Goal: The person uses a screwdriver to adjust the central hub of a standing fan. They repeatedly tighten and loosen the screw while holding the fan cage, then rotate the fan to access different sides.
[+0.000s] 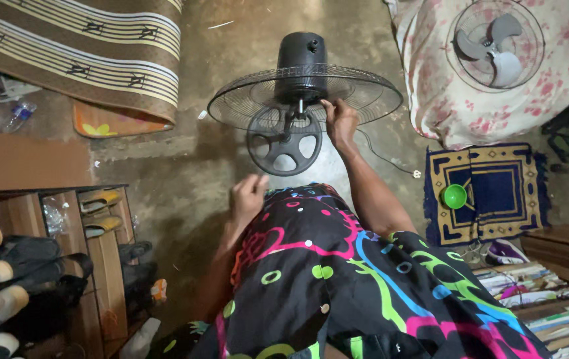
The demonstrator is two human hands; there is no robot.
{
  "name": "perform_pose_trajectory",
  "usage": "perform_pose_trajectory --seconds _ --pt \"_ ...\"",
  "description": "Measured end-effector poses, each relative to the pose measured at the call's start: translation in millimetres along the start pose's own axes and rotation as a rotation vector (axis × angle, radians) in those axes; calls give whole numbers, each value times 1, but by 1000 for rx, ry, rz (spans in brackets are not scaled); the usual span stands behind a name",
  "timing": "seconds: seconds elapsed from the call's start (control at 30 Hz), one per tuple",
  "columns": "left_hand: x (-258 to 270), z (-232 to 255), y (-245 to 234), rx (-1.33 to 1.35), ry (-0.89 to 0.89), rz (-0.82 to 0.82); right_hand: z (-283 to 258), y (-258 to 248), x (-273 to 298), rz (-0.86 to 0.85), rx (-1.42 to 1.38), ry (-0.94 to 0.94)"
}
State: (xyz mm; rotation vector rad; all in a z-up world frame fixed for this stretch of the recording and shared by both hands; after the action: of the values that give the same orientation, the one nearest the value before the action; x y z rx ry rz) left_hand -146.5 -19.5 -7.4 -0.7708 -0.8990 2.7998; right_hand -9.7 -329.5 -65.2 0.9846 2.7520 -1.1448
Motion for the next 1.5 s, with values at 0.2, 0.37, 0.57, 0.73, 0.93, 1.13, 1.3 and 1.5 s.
perform_pose_trajectory --seconds 0.2,0.37,0.57,0.73,0.93,1.13,1.3,1.5 --pt "-23 -9 62 167 -270 -274 13 9 -2 -228 -320 272" --pt "-46 -10 88 20 -130 -220 41 42 -4 -252 -557 420" --pt "-60 7 89 -35 -202 -245 54 63 -1 -288 -662 639" --pt "-66 19 86 -48 -240 -262 47 63 -1 -389 -928 861" --pt "-68 16 88 -42 -220 -237 30 49 -3 -476 -1015 972" --pt "-71 13 87 -43 -184 -246 23 44 -1 -500 -1136 1048" --pt "-74 10 85 -23 -173 -244 26 45 1 -546 -1212 1064" --pt "-74 8 87 -29 -217 -274 34 49 3 -634 -1286 1048"
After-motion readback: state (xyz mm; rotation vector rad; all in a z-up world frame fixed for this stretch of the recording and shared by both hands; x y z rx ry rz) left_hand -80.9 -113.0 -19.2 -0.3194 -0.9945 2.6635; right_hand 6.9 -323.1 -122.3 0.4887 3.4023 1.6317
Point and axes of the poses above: each hand's wrist, its own x-axis away from the middle knuckle, its own y-axis out of the palm, z = x × y, the point moved 2 cm from there along -x, towards the middle knuckle, and after that the axes turned 14 degrees about y, right-handed, at the moved point
